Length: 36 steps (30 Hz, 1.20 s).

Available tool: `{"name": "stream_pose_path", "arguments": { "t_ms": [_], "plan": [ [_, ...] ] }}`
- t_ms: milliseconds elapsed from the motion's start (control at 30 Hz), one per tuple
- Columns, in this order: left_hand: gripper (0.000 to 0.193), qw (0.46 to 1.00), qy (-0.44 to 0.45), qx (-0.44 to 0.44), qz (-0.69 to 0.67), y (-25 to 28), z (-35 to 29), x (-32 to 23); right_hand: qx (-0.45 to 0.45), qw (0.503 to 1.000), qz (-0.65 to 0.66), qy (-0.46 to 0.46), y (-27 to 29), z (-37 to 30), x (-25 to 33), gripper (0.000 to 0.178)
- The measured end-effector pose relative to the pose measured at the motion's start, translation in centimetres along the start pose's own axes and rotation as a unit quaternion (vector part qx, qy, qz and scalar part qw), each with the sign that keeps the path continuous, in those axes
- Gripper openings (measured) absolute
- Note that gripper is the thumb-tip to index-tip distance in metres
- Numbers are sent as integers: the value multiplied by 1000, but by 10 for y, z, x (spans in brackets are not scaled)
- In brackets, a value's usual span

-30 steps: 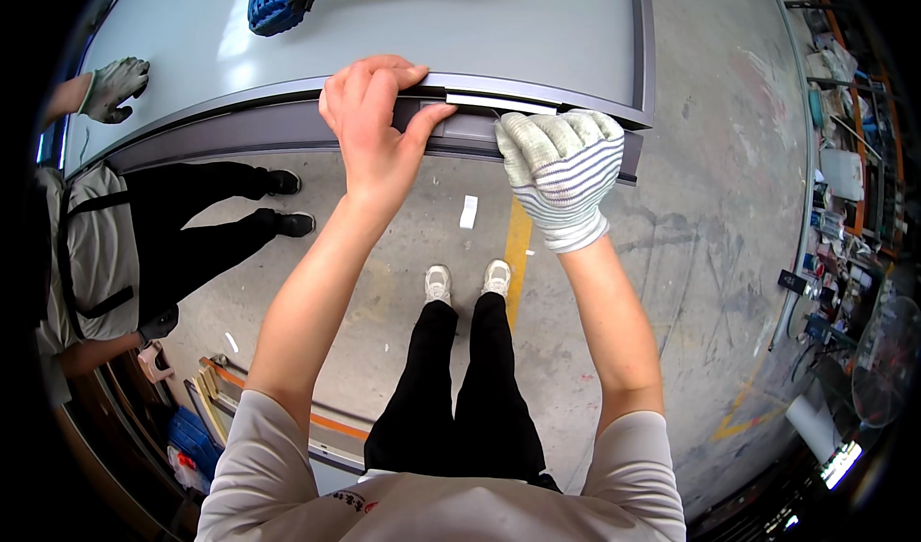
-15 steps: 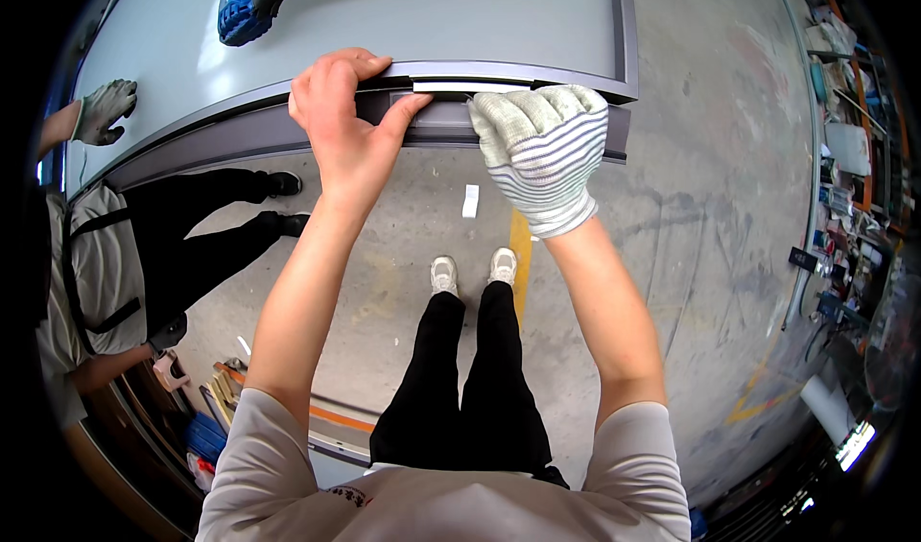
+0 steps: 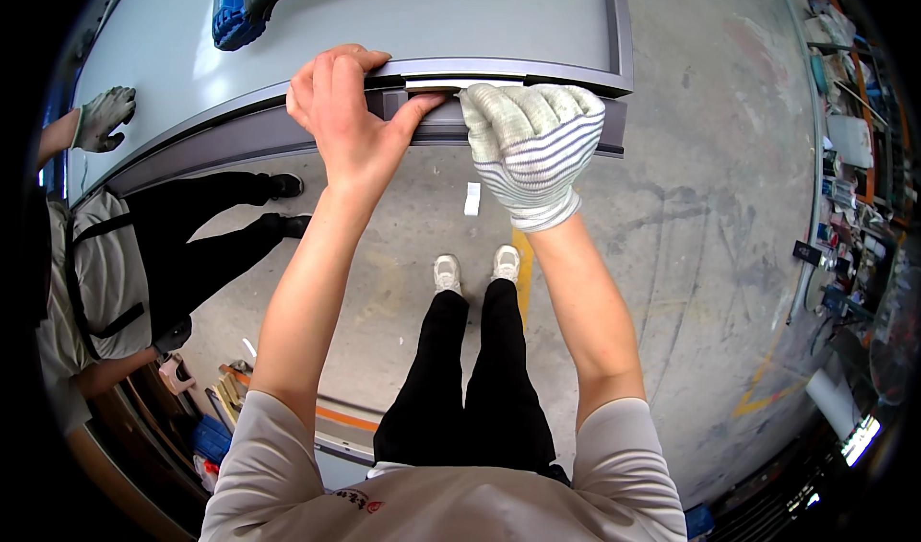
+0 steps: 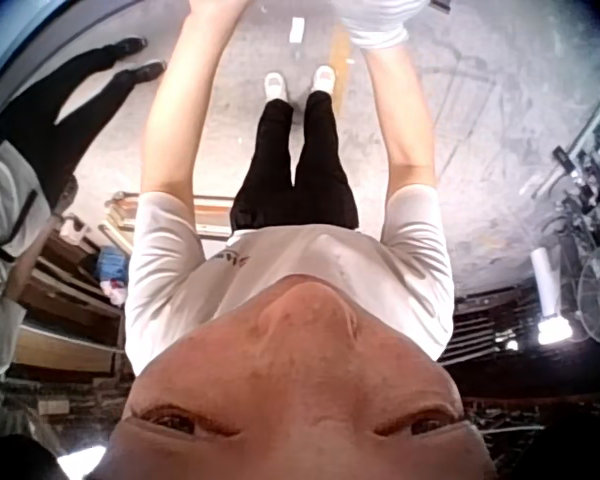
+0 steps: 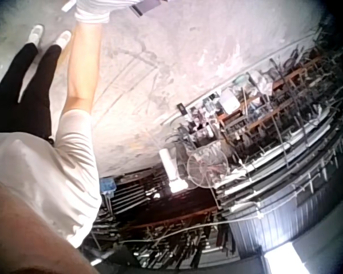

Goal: The person assembles a large window frame by fitting metal profiles into the grooves of a glass pane. They use a utility knife to trim the edges of the profiles and a power drill to secure the components. The person also applies protective tape to the frame and wipes the surface with a cloth.

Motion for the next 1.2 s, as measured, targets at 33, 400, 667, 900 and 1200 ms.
{"name": "stream_pose_path", "arguments": {
  "t_ms": [33,400,667,900,1200],
  "plan": [
    [53,1000,8,10,-7,-1,0,1,11,1000,-2,-9,0,1,-1,12],
    [55,994,11,68,-85,9,3,7,55,998,22,38,3,0,-4,16],
    [54,994,12,54,-94,9,1,9,65,997,18,41,2,0,-3,14],
    [54,994,14,44,-98,8,0,10,77,996,19,39,1,2,-4,14],
    [51,995,13,37,-93,8,0,10,75,996,-5,41,-2,5,0,15]
  ]
}}
Point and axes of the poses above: each hand's wrist, its own z-axis towards the middle knuckle, its own y-axis out of the back of the hand, x = y × z, the point moved 6 cm from there along z, towards the middle knuckle, and after that the axes turned 2 degrees about -y, right-handed, at the moved point
